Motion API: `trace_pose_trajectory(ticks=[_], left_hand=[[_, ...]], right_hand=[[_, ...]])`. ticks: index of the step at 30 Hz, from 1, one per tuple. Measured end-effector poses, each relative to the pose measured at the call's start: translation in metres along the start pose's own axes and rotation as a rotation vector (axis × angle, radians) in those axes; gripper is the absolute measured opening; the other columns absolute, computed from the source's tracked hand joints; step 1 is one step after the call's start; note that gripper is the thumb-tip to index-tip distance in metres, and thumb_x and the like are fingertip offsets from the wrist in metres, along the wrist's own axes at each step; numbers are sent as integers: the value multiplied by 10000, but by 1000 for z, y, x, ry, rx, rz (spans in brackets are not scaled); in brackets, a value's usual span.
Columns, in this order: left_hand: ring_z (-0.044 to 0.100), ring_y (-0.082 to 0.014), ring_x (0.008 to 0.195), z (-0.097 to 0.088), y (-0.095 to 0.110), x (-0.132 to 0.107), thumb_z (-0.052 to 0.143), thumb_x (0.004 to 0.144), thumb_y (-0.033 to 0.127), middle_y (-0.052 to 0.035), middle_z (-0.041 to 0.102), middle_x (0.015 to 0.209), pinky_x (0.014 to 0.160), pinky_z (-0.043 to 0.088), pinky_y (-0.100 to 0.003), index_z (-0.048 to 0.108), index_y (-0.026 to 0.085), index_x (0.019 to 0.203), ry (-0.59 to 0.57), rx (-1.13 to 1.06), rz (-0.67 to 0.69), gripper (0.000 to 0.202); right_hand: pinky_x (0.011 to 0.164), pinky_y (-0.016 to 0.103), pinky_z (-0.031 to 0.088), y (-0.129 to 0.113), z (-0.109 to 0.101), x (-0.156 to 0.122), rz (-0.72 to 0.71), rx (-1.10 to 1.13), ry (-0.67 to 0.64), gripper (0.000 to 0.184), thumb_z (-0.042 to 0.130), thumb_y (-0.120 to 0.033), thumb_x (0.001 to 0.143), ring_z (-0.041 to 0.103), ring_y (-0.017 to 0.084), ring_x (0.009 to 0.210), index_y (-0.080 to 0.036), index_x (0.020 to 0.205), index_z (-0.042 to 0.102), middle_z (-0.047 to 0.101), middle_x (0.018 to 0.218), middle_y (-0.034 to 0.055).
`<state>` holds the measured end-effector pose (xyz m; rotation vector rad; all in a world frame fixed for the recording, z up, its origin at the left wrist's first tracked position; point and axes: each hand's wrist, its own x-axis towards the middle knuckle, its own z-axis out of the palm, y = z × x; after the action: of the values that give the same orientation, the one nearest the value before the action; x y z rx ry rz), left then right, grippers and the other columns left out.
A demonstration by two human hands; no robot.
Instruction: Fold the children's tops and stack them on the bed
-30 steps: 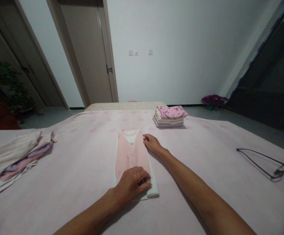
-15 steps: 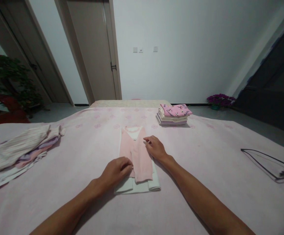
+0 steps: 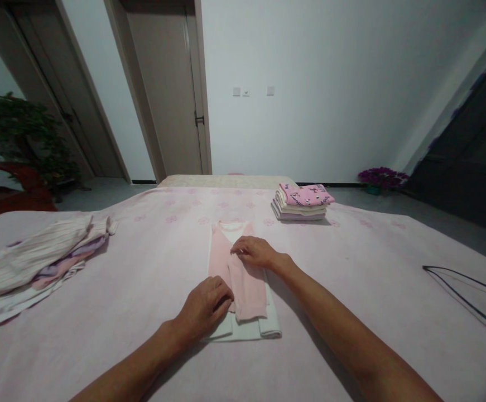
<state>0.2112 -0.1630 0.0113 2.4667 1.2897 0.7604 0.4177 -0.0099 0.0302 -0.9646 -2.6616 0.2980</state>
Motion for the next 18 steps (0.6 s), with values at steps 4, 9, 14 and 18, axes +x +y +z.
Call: trace_pose_trajectory(ticks=[4, 9, 14, 18], left_hand=[[562, -182, 865, 0, 0, 1, 522, 914, 165, -39, 621, 893, 775, 431, -293, 638, 198, 876, -4, 9, -5, 126], [562, -179, 844, 0, 1, 1, 504, 930, 182, -44, 615, 875, 764, 436, -291, 638, 194, 853, -17, 32, 3, 155], [574, -181, 853, -3, 7, -1, 463, 956, 209, -68, 620, 926, 772, 456, -295, 631, 191, 941, 27, 17, 44, 170], [579, -177, 909, -6, 14, 0, 477, 958, 214, -76, 623, 1034, 806, 461, -290, 633, 208, 1038, -44, -5, 171, 176]], right_hand=[[871, 273, 456, 3, 6, 1, 6, -19, 39, 207, 594, -148, 892, 614, 182, 972, -225, 1024, 732, 679, 1023, 47], [875, 275, 445, 1, 12, 7, 83, -25, 131, 186, 561, -143, 926, 597, 183, 977, -207, 1003, 718, 664, 1002, 60], [902, 295, 427, -5, 15, 3, 78, -66, 137, 197, 560, -167, 924, 579, 193, 1002, -215, 1044, 708, 659, 1037, 68], [983, 359, 397, -13, 18, -8, 134, -123, 228, 258, 559, -231, 930, 545, 230, 1110, -215, 1160, 673, 639, 1189, 95]])
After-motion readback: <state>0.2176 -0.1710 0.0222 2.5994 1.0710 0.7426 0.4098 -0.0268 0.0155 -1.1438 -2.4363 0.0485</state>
